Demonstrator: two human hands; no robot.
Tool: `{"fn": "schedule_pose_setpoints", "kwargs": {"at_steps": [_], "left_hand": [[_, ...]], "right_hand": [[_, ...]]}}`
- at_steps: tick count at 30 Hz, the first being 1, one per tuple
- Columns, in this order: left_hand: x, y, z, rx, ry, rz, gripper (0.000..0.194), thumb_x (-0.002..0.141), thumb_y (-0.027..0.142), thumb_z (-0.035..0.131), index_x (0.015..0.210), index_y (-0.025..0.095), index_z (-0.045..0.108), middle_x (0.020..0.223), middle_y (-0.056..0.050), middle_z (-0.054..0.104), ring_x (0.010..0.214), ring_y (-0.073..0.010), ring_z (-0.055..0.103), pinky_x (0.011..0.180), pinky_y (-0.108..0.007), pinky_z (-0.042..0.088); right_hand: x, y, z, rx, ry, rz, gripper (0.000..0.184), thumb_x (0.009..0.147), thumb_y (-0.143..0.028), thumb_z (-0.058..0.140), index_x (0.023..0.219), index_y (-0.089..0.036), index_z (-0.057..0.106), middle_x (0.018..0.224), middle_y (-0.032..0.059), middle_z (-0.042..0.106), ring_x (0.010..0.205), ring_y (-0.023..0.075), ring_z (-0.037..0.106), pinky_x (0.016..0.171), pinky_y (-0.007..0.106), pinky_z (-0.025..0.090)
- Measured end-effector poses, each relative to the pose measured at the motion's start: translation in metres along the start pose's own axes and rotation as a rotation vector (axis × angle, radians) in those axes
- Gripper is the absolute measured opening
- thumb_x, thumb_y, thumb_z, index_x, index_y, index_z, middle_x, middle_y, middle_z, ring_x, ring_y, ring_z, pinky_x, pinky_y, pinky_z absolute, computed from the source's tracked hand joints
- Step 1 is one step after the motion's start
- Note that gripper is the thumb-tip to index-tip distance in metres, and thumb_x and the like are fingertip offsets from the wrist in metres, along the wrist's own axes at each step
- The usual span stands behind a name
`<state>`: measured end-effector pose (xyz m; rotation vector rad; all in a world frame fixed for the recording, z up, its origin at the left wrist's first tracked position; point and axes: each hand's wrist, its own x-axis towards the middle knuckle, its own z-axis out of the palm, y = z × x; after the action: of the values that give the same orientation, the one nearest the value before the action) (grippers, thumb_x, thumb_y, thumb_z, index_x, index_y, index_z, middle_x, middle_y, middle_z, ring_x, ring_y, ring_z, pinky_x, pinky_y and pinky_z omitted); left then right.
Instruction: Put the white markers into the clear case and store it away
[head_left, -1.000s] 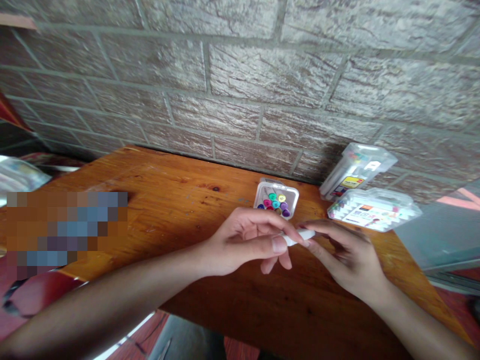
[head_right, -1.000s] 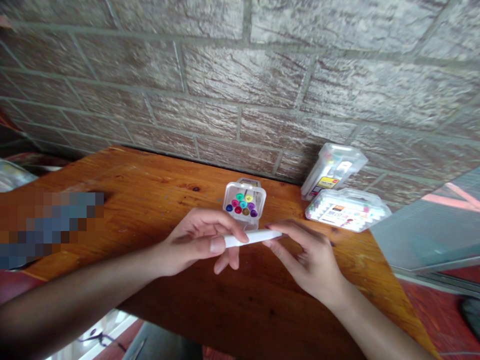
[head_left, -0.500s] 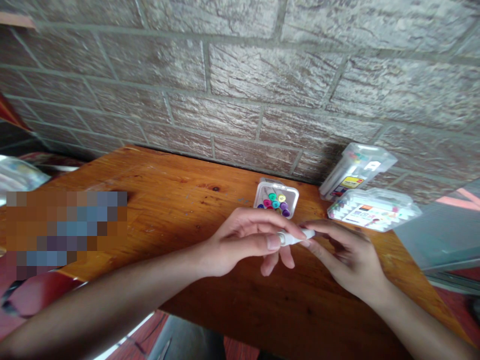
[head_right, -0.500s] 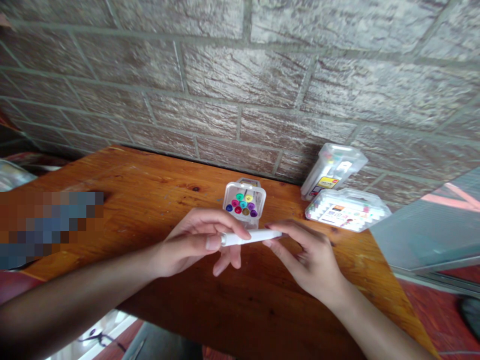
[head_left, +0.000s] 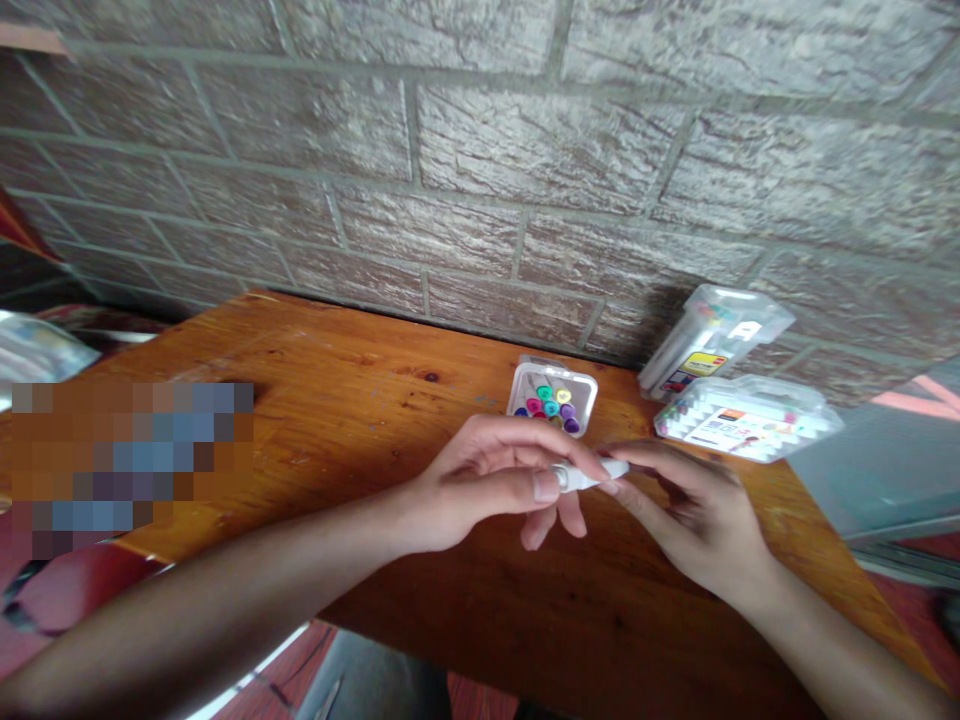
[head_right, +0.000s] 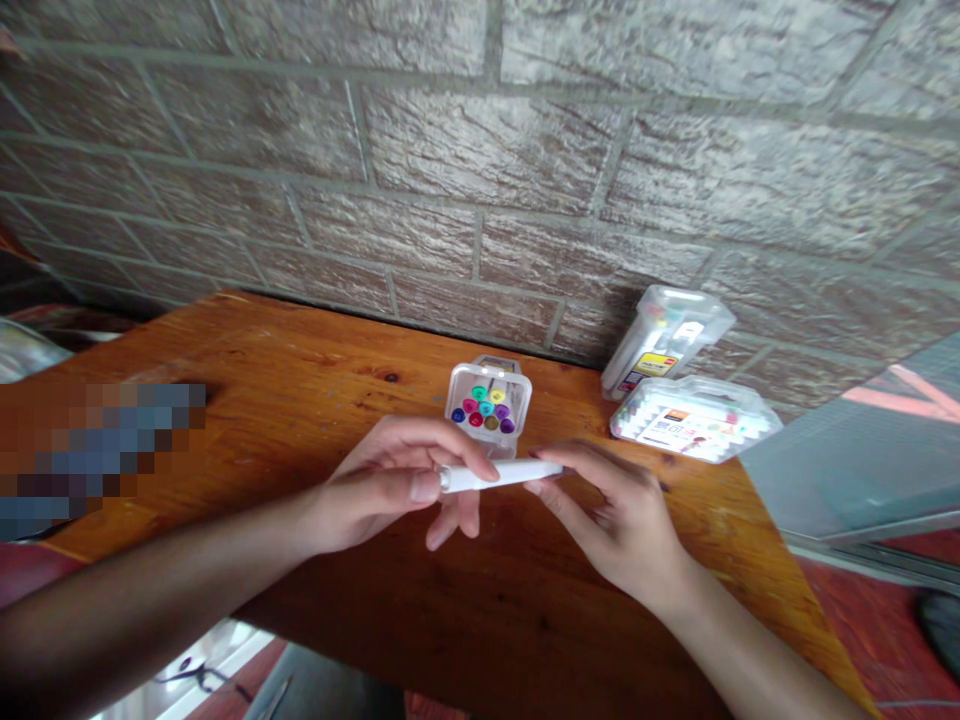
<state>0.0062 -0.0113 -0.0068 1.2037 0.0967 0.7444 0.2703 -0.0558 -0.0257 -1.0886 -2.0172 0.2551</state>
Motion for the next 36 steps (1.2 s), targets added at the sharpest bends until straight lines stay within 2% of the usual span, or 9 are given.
{"fn": "schedule_pose_setpoints", "kwargs": {"at_steps": [7, 11, 17, 24, 29, 36], "left_hand": [[0.0016, -0.0013, 0.0014, -0.009, 0.061, -0.011, 0.028, 0.092, 0.038, 0.075, 0.107, 0.014, 0.079, 0.080, -0.011, 0.077, 0.060, -0.0153, 0.066, 0.055, -0.025, 0.051], [0.0006, -0.0008, -0.0001, -0.015, 0.032, -0.017, 0.031, 0.093, 0.039, 0.074, 0.111, 0.014, 0.078, 0.083, -0.012, 0.078, 0.062, -0.0167, 0.067, 0.056, -0.026, 0.052], [-0.0005, 0.0006, 0.0003, -0.012, 0.001, -0.012, 0.032, 0.094, 0.038, 0.072, 0.114, 0.014, 0.077, 0.084, -0.012, 0.078, 0.062, -0.0145, 0.066, 0.058, -0.024, 0.052], [0.0014, 0.0024, 0.0041, 0.017, 0.067, -0.037, 0.031, 0.089, 0.040, 0.079, 0.101, 0.011, 0.077, 0.077, -0.010, 0.076, 0.058, -0.0143, 0.066, 0.054, -0.023, 0.051], [0.0018, 0.0015, 0.0042, -0.033, 0.076, -0.043, 0.029, 0.095, 0.039, 0.071, 0.102, 0.011, 0.078, 0.075, -0.010, 0.075, 0.063, -0.0174, 0.071, 0.054, -0.023, 0.053], [0.0018, 0.0003, 0.0035, -0.093, 0.024, -0.018, 0.028, 0.100, 0.035, 0.065, 0.107, 0.011, 0.079, 0.080, -0.011, 0.075, 0.068, -0.0172, 0.073, 0.056, -0.022, 0.054]], "right_hand": [[-0.0004, 0.0007, -0.0005, -0.013, -0.004, -0.012, 0.021, 0.095, -0.020, 0.074, 0.116, -0.023, 0.073, 0.103, 0.0075, 0.081, 0.088, 0.0222, 0.079, 0.078, 0.030, 0.064], [-0.0006, 0.0013, -0.0007, -0.013, -0.007, -0.016, 0.021, 0.095, -0.019, 0.074, 0.116, -0.022, 0.073, 0.104, 0.0076, 0.081, 0.089, 0.0212, 0.079, 0.080, 0.029, 0.063], [-0.0005, 0.0009, -0.0006, -0.011, -0.005, -0.017, 0.021, 0.095, -0.021, 0.075, 0.116, -0.022, 0.073, 0.103, 0.0072, 0.081, 0.088, 0.0215, 0.079, 0.079, 0.029, 0.063], [-0.0013, 0.0011, -0.0007, -0.023, -0.028, -0.025, 0.022, 0.096, -0.021, 0.074, 0.118, -0.023, 0.072, 0.106, 0.0074, 0.081, 0.091, 0.0225, 0.079, 0.080, 0.030, 0.063], [-0.0018, 0.0022, -0.0002, -0.016, -0.038, -0.030, 0.023, 0.096, -0.019, 0.073, 0.119, -0.023, 0.071, 0.107, 0.0070, 0.081, 0.092, 0.0210, 0.079, 0.082, 0.029, 0.063], [-0.0017, 0.0020, -0.0009, -0.007, -0.038, -0.024, 0.024, 0.096, -0.019, 0.074, 0.119, -0.023, 0.071, 0.106, 0.0054, 0.081, 0.092, 0.0184, 0.079, 0.082, 0.026, 0.061]]}}
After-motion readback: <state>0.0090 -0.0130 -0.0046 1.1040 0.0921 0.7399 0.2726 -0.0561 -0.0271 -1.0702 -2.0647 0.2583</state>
